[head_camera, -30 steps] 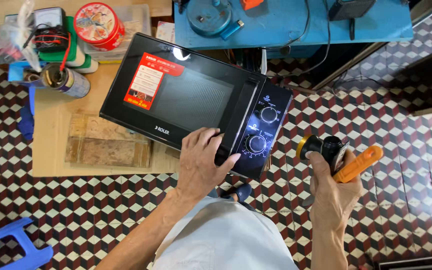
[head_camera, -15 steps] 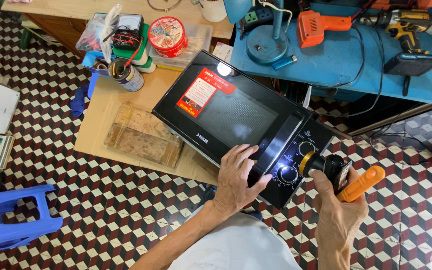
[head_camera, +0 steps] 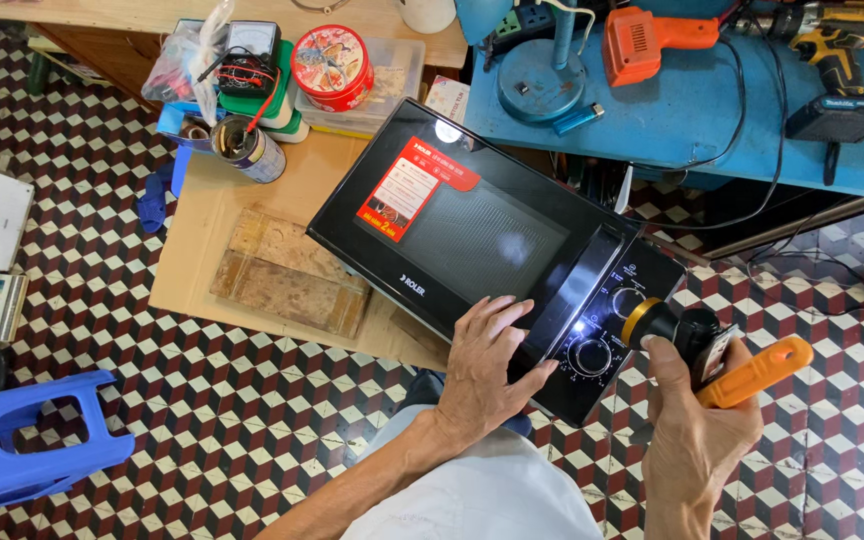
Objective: The person uses a handheld flashlight to inspect the interior and door frame of a microwave oven. They open and close the door repeatedly, then remove a small black plastic latch from the door hinge area, examine it, and reinsert it into the door frame.
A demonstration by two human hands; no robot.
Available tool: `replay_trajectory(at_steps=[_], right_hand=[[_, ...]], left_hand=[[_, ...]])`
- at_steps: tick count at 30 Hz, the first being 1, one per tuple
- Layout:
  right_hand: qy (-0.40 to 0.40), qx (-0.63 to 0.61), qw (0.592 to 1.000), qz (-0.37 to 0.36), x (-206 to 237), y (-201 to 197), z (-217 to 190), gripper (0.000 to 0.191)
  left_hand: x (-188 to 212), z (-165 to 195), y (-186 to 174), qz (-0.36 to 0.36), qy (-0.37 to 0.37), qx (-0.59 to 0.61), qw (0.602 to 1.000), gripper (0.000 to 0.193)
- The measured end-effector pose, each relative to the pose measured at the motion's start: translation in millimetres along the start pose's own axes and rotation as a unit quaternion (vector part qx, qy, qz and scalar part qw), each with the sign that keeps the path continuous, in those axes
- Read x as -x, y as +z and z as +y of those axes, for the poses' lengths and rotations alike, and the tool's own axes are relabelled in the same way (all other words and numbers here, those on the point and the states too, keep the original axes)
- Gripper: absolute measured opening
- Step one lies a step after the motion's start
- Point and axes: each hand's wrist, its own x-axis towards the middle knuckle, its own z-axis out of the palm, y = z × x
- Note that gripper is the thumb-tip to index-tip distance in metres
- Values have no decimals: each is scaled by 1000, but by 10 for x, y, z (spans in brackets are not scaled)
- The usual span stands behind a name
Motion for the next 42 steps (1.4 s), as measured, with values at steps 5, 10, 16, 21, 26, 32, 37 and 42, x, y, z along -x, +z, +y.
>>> replay_trajectory(at_steps=[5,10,16,21,26,32,37,42], right_hand=[[-153,28,988,9,133,112,-317,47],[-202,106,973,-39,155,308,-566,56],[-257,34,963,-76,107,425,-800,57],[-268,96,956,-70,85,526,-913,55],[-304,135,939,-88,130,656,-947,60],[-291,170,937,-90,136,735,-1008,62],[-292,169,938,-83,141,739,-1082,61],[-309,117,941,-67,181,667,-1168,59]], left_hand=[[-6,20,-37,-7,9,-1,1000,38],[-24,56,-67,-10,2,4,1000,38],[-50,31,-114,0,-1,18,1000,40],[-58,0,-149,10,5,32,999,41],[-63,-5,-177,10,4,53,999,42],[-127,26,-274,7,10,73,997,43],[-237,148,-494,5,-3,96,995,42],[-458,335,-856,20,-27,131,991,39]])
